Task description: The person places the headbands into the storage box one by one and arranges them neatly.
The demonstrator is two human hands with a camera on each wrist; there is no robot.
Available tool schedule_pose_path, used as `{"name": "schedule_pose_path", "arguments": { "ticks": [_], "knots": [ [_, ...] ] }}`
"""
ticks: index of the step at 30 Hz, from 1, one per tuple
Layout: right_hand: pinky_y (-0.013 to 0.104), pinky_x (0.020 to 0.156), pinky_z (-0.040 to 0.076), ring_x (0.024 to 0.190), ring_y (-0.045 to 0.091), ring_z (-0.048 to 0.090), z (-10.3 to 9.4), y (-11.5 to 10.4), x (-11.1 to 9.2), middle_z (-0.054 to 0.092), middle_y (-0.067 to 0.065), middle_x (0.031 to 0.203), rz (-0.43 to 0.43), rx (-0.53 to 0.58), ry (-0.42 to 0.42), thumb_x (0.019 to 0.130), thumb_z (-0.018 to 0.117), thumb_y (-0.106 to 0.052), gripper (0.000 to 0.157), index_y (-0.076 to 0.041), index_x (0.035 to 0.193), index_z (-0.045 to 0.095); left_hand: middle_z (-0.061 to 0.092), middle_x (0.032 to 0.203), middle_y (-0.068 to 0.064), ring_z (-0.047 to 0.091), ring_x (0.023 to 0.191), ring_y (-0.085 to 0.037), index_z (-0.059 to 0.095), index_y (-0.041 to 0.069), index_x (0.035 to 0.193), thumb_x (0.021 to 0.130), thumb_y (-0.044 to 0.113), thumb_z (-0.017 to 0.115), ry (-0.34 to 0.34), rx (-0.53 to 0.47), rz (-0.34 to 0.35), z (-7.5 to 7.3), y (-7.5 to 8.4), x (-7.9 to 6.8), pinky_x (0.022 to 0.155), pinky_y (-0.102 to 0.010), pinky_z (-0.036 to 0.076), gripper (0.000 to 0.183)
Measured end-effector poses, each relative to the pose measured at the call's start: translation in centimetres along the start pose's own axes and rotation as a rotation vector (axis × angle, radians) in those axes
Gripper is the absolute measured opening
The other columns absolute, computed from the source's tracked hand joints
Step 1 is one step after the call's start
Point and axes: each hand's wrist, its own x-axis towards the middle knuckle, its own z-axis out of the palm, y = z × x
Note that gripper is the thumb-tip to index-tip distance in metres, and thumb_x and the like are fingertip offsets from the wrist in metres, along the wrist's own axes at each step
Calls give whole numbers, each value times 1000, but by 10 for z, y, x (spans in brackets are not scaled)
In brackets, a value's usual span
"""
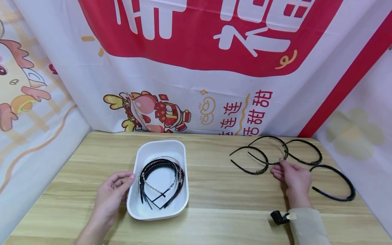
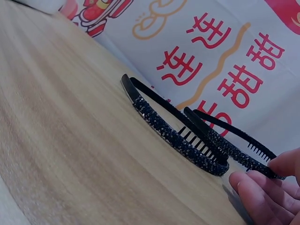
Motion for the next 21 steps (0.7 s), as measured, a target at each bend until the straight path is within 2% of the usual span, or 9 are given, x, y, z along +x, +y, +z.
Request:
{"name": "schedule_pose_path", "arguments": {
  "ticks": [4,11,14,21],
  "knots": [
    [29,66,66,64,13,79,0,-1,-1,79,-1,70,4,8,0,103,75,-23,29,-2,122,73,75,93,14,65,79,-7,70,23,119,101,31,78,4,-5,6,0,0,0,67,-22,56,21],
    [28,67,66,64,13,79,0,-1,-2,79,0,71,-12,18,-4,101,77,-21,8,-13,99,76,74,91,13,64,77,-7,71,25,117,101,31,79,-4,-9,17,0,-1,0,66,-22,55,19],
    [28,67,66,64,13,79,1,0,-2,79,1,71,-28,32,1,100,78,-18,7,-12,98,76,73,91,12,63,76,-7,71,23,117,101,30,79,0,-16,17,0,-1,0,65,-21,55,19],
    [25,69,66,65,11,79,2,1,-1,78,-2,70,-64,30,17,98,80,-13,5,-9,100,77,73,90,14,61,74,-6,72,30,112,101,29,78,6,-8,-8,-2,-3,2,64,-21,52,13]
  ]
}}
